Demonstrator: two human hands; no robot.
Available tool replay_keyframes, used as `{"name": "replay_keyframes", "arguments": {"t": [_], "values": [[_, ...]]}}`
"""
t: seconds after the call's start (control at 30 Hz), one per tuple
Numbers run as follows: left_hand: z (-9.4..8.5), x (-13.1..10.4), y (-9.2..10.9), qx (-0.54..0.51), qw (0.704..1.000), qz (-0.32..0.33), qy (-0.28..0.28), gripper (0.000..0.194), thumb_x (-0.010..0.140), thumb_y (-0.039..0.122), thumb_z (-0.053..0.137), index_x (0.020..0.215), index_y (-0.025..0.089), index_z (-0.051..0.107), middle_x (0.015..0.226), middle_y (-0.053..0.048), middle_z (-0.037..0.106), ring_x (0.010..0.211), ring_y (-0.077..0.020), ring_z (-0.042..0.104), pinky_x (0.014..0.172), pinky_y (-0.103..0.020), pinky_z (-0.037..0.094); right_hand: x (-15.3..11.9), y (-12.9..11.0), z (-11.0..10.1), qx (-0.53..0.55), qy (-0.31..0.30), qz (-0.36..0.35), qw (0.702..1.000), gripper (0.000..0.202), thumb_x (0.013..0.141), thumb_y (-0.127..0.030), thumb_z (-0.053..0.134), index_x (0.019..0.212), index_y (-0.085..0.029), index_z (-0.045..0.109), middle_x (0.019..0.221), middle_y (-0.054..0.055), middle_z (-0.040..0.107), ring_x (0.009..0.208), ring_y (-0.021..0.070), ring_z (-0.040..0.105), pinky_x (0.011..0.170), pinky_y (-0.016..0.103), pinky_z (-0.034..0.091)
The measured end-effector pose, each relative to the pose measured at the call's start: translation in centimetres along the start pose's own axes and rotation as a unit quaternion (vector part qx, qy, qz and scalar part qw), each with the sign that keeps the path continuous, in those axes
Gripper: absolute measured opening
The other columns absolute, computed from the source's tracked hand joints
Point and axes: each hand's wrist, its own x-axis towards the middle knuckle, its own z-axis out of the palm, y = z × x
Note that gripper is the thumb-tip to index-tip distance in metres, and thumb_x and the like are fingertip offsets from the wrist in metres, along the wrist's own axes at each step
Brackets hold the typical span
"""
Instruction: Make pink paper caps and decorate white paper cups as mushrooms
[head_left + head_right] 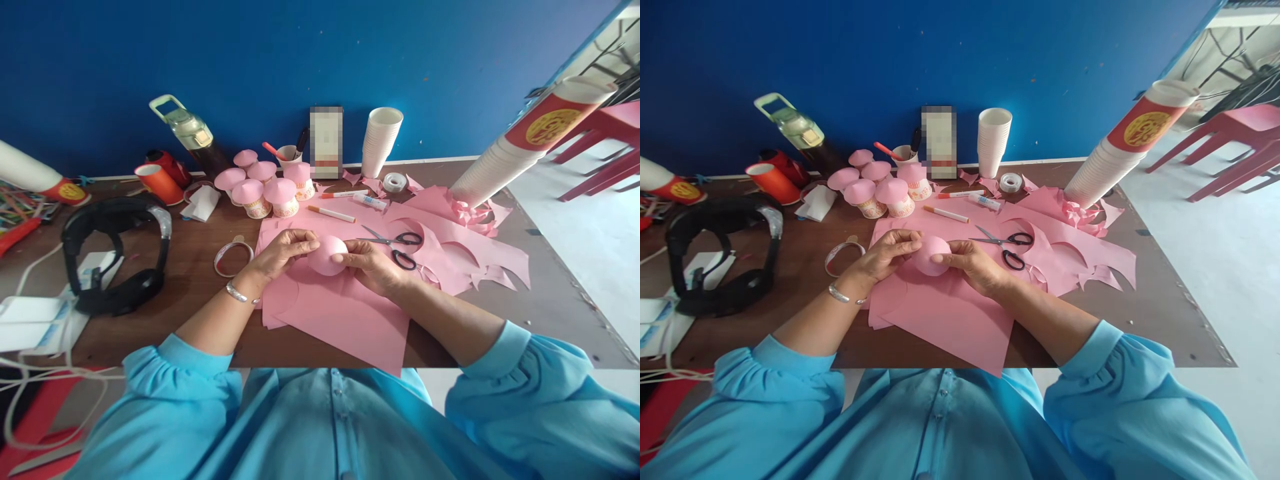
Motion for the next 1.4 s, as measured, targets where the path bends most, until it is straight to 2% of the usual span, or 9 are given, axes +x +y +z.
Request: {"name": "replay_keyframes", "arguments": {"t": [0.2,0.47,0.63,0.77,0.87,1.03,1.13,1.27,1.4], "values": [[-0.1,0.0,-0.1,0.008,1.0,0.003,-0.001,0.025,0.076,0.036,0.087,0.072,0.016,0.072,0.078,0.001,0.061,0.068,-0.0078,0.05,0.064,-0.021,0.04,0.0,0.1,0.0,-0.028,0.018,0.0,0.999,0.038,0.057,-0.04,0.098,0.072,-0.014,0.075,0.066,0.0,0.066,0.072,0.0141,0.056,0.074,0.028,0.043],[-0.4,0.3,-0.5,-0.047,0.998,-0.009,0.046,0.026,0.072,0.033,0.09,0.076,0.016,0.071,0.079,0.003,0.062,0.074,-0.0087,0.057,0.069,-0.02,0.046,0.1,0.0,-0.4,-0.011,0.044,-0.025,0.999,0.042,0.069,-0.049,0.091,0.067,-0.017,0.065,0.064,-0.003,0.057,0.063,0.0102,0.048,0.064,0.026,0.039],[-0.4,0.4,1.2,-0.049,0.995,0.009,0.085,0.034,0.067,0.039,0.092,0.076,0.015,0.069,0.077,0.002,0.064,0.071,-0.01,0.06,0.068,-0.022,0.051,0.3,0.4,-1.0,-0.124,0.087,-0.093,0.984,0.043,0.079,-0.059,0.08,0.078,-0.018,0.071,0.076,0.002,0.067,0.072,0.0136,0.058,0.07,0.027,0.044],[-1.5,-0.1,3.0,-0.03,0.989,0.019,0.142,0.036,0.067,0.042,0.091,0.08,0.015,0.069,0.079,0.0,0.066,0.07,-0.0114,0.061,0.064,-0.024,0.053,0.1,0.6,-0.9,-0.227,0.096,-0.129,0.96,0.04,0.084,-0.059,0.074,0.086,-0.019,0.072,0.082,0.005,0.073,0.075,0.0165,0.064,0.072,0.03,0.05],[-2.7,-1.0,3.6,-0.013,0.987,0.0,0.16,0.04,0.067,0.043,0.091,0.088,0.015,0.072,0.084,-0.002,0.068,0.07,-0.0121,0.062,0.064,-0.026,0.054,-0.1,0.8,-0.8,-0.361,0.095,-0.184,0.909,0.028,0.092,-0.047,0.068,0.091,-0.02,0.073,0.084,0.005,0.074,0.077,0.0186,0.068,0.071,0.031,0.053],[-4.5,-3.5,3.5,0.016,0.98,-0.016,0.197,0.046,0.063,0.041,0.093,0.094,0.015,0.072,0.088,-0.002,0.07,0.074,-0.0127,0.063,0.062,-0.023,0.051,-0.1,2.0,-1.2,-0.583,0.012,-0.302,0.754,0.02,0.1,-0.028,0.055,0.101,-0.02,0.073,0.107,0.011,0.076,0.096,0.0236,0.073,0.082,0.036,0.058],[-5.2,-4.9,2.8,0.051,0.974,-0.03,0.217,0.049,0.061,0.042,0.093,0.094,0.015,0.07,0.087,-0.002,0.07,0.072,-0.0121,0.062,0.06,-0.022,0.05,0.1,2.8,-1.5,-0.643,-0.04,-0.335,0.687,0.022,0.101,-0.023,0.051,0.105,-0.02,0.073,0.112,0.012,0.076,0.104,0.0254,0.072,0.09,0.039,0.059],[-5.7,-6.4,2.0,0.129,0.965,-0.032,0.228,0.047,0.067,0.046,0.088,0.096,0.015,0.067,0.082,-0.002,0.07,0.067,-0.0119,0.063,0.059,-0.022,0.051,0.4,3.0,-1.8,-0.668,-0.066,-0.341,0.658,0.024,0.102,-0.024,0.049,0.106,-0.021,0.073,0.111,0.013,0.076,0.102,0.0255,0.072,0.09,0.041,0.06],[-6.3,-7.2,1.7,0.188,0.953,-0.031,0.237,0.042,0.072,0.045,0.084,0.096,0.015,0.067,0.077,-0.002,0.071,0.061,-0.0131,0.064,0.057,-0.025,0.055,0.4,2.8,-1.9,-0.662,-0.072,-0.337,0.665,0.025,0.102,-0.027,0.049,0.105,-0.021,0.074,0.111,0.014,0.075,0.101,0.0265,0.072,0.089,0.042,0.06]]}}
